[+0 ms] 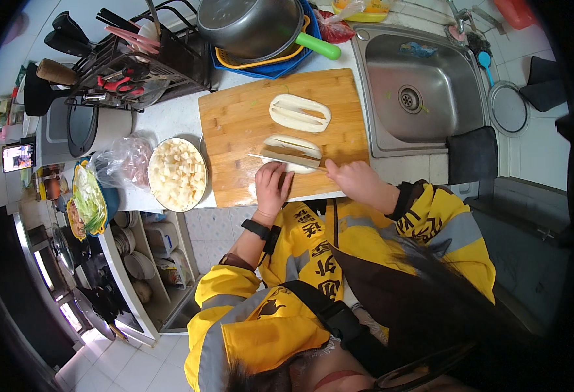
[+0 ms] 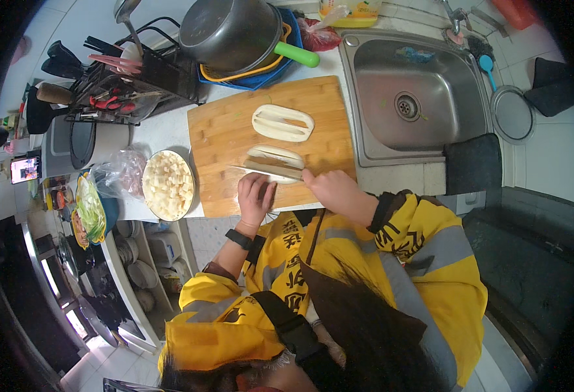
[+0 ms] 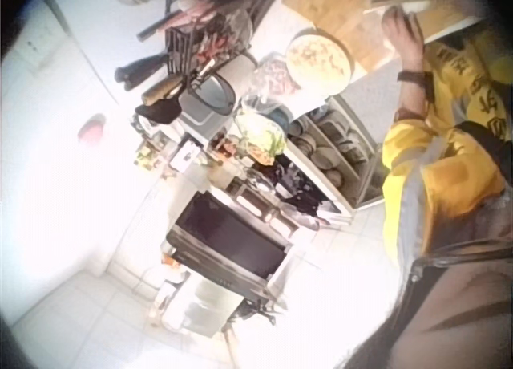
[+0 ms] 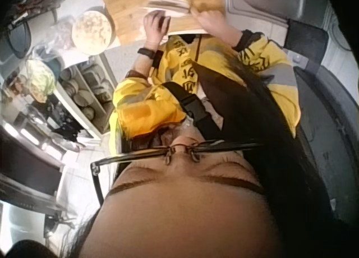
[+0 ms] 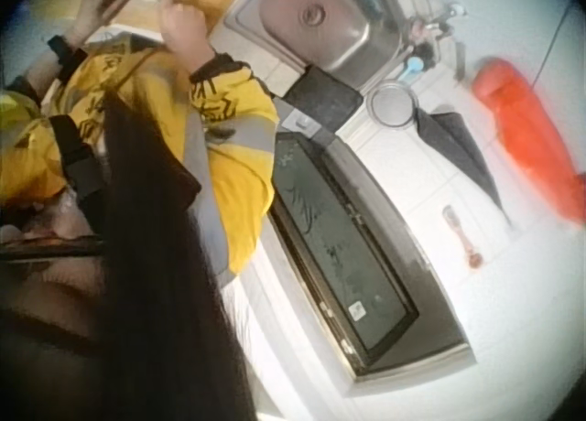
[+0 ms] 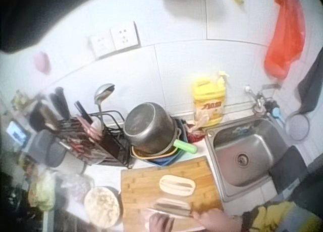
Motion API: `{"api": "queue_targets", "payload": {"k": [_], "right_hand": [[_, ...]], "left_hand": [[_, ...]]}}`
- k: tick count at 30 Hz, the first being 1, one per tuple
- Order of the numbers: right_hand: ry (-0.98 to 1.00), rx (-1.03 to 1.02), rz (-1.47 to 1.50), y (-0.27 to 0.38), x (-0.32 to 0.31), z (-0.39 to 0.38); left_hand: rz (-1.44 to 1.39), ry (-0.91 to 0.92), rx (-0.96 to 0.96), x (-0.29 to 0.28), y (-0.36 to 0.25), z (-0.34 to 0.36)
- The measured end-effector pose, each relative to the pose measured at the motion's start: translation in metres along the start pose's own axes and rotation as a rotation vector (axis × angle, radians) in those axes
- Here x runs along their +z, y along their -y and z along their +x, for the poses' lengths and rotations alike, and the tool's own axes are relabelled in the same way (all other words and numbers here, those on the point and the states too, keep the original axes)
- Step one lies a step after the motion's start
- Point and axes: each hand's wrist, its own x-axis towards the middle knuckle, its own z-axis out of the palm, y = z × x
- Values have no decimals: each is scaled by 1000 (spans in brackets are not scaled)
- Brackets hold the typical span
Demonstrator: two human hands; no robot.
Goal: The person chops a white root vegetable into small pieces on a wooden cutting board using a cleaver, then transfers the pieces into a bowl. Afterward, the person washes the cleaver and cutting board, and proceeds to chop green onions into small pieces.
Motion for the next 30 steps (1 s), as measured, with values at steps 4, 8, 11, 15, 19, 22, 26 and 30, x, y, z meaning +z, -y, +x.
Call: {"api": "queue_targets", "payload": {"k": [4,8,11,15,19,22,26,30], "right_hand": [[7,22,14,0,4,4],[-58,7,-30,1,7,3],[-64,-6,-39,4,12,11],[-114,-34,-34,4,21,30],[-55,22,74,-8,22,29],[-33,74,133,-18,17,24],[-124,47,116,-13,17,11],[-117,-40,-3,0,17,3]], "left_hand": [[27,-8,31,-2,-2,2],[22,-3,38,-2,-2,1],[23,-5,42,-1,0,0],[36,-28,61,0,2,0],[48,-28,61,-1,3,0],[25,-38,55,-3,3,-1],[85,-23,90,-7,6,-3],[45,-43,96,-9,7,-3]]}}
